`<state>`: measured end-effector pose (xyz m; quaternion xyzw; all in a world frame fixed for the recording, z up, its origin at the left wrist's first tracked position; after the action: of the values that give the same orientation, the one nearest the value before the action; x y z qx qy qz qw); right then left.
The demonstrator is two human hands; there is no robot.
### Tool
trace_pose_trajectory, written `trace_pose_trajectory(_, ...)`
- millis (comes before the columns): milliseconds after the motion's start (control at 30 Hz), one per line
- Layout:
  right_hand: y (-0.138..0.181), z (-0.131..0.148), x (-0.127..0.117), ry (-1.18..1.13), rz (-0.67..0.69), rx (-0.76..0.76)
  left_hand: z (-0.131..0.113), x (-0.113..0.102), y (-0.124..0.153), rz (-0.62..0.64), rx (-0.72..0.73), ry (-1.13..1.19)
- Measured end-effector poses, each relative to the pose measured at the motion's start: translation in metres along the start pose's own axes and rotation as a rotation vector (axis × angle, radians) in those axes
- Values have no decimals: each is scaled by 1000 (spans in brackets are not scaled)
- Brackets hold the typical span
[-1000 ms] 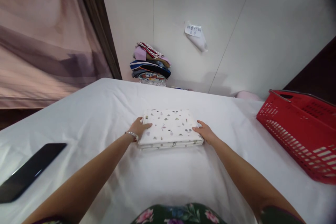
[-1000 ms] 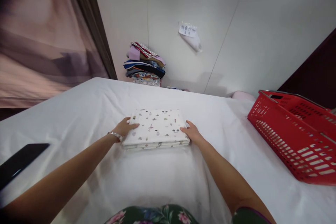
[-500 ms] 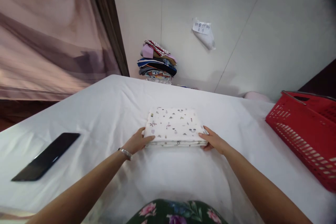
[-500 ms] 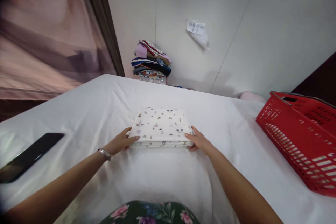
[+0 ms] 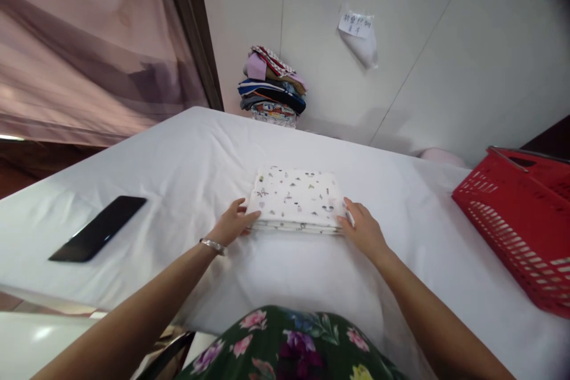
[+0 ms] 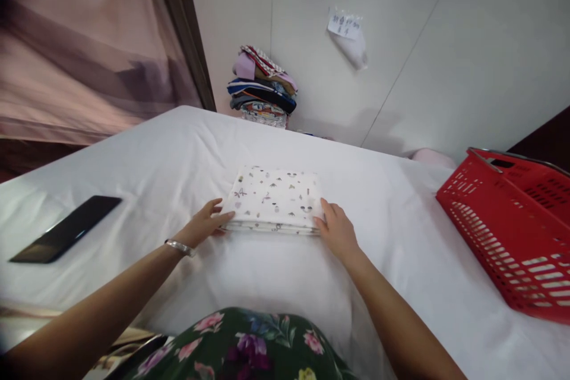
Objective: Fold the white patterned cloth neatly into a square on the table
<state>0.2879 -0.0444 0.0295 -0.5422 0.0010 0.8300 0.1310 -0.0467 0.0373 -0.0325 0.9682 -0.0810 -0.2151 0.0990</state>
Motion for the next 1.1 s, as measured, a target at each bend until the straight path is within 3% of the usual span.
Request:
trace_pose_trajectory(133,20,52,7,-51,8,-350,-45,-18,19,-170,401,-486)
trace_pose_trajectory(233,25,78,21,-48,46,-494,-82,3,40,-145,778,-664)
trace_pose_trajectory(333,20,87,31,5,23,-522,-96,33,48,-26,984,-767)
trace_pose_trajectory(533,12,80,37,67,-27,-494,-96,58,39,64,1036,-831)
trace_pose_trajectory(667,16,77,37,73,-57,-491,-92,60,41,75,1046,-838)
trace_pose_trajectory(1100,30,76,53,133,22,-541,-81,64,49,140,1134,-862)
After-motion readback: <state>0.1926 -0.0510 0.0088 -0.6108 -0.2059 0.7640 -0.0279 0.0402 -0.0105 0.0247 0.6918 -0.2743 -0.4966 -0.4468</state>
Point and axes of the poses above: each hand's wrist, its own y-axis away from the middle knuckle, its own x-axis out of the palm, z = x × y, the point moved 10 cm from there along -y, towards the middle knuckle, and after that the axes turned 8 degrees about x, right-handed, at the moved point
